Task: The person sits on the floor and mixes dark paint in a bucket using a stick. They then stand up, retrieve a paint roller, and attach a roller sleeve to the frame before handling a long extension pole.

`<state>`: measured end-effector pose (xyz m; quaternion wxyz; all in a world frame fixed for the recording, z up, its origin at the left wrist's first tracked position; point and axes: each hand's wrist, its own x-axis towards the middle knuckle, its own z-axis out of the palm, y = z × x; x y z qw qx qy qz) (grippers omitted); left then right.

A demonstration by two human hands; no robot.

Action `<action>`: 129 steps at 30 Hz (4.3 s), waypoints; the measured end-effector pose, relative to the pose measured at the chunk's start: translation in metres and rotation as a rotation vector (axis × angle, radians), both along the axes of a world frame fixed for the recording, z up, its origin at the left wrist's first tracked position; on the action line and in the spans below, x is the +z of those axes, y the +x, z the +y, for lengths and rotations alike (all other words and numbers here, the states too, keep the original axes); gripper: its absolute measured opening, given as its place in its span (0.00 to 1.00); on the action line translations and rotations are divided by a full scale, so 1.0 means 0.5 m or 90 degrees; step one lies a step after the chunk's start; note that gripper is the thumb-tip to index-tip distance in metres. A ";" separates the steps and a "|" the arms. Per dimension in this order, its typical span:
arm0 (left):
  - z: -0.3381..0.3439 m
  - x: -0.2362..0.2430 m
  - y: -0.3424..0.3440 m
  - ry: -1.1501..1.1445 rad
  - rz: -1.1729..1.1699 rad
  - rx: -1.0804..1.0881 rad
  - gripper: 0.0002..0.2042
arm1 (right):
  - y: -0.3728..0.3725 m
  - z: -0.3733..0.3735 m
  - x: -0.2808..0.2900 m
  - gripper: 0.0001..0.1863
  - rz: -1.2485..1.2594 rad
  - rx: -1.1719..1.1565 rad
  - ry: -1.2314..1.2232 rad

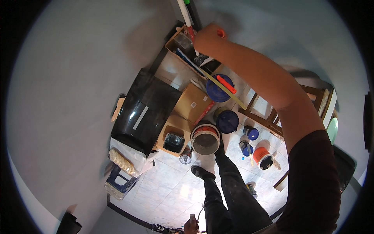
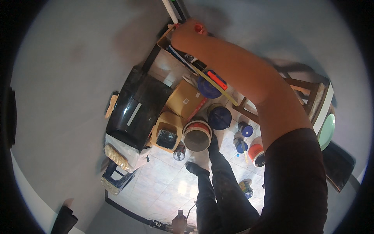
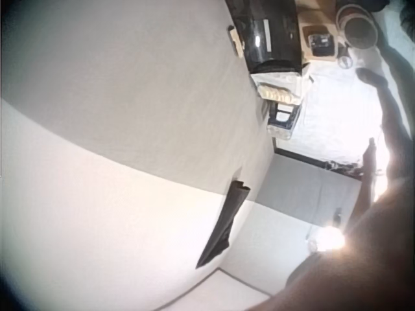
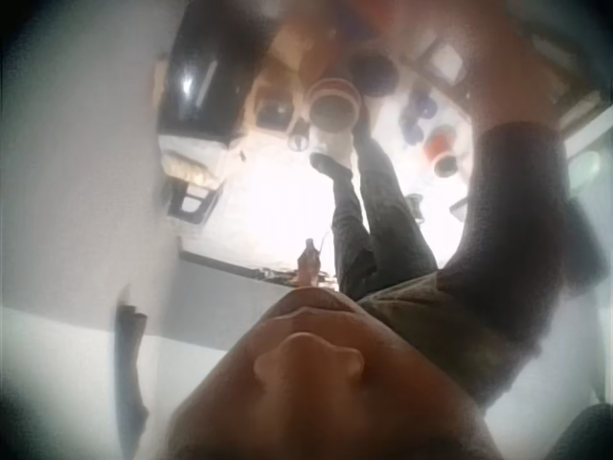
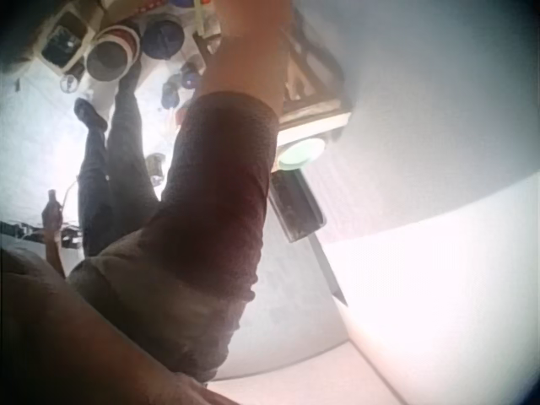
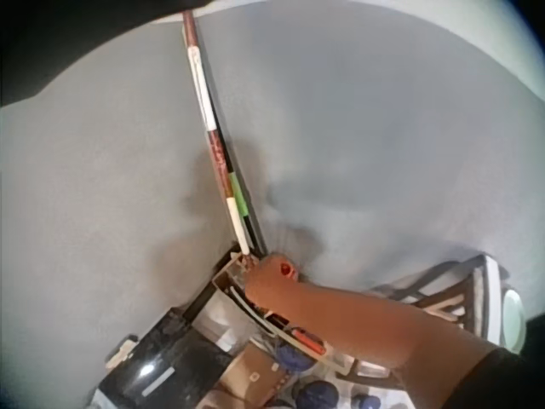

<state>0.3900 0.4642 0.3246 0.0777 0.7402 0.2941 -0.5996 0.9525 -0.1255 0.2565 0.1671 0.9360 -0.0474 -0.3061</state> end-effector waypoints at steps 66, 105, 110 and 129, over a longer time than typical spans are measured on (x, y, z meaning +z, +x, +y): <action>0.193 0.068 0.012 -0.238 -0.510 0.104 0.30 | -1.166 0.452 0.485 0.22 -0.275 -0.556 0.553; 0.131 0.999 -1.162 -1.342 -0.074 -0.853 0.14 | -2.696 1.227 1.339 0.34 -1.102 -0.335 0.195; 0.175 1.036 -1.294 -1.390 0.096 -0.905 0.15 | -2.802 1.328 1.378 0.21 -1.165 -0.322 0.094; 0.195 1.065 -1.335 -1.489 0.387 -1.042 0.13 | -2.808 1.543 1.482 0.20 -0.848 -0.410 -0.332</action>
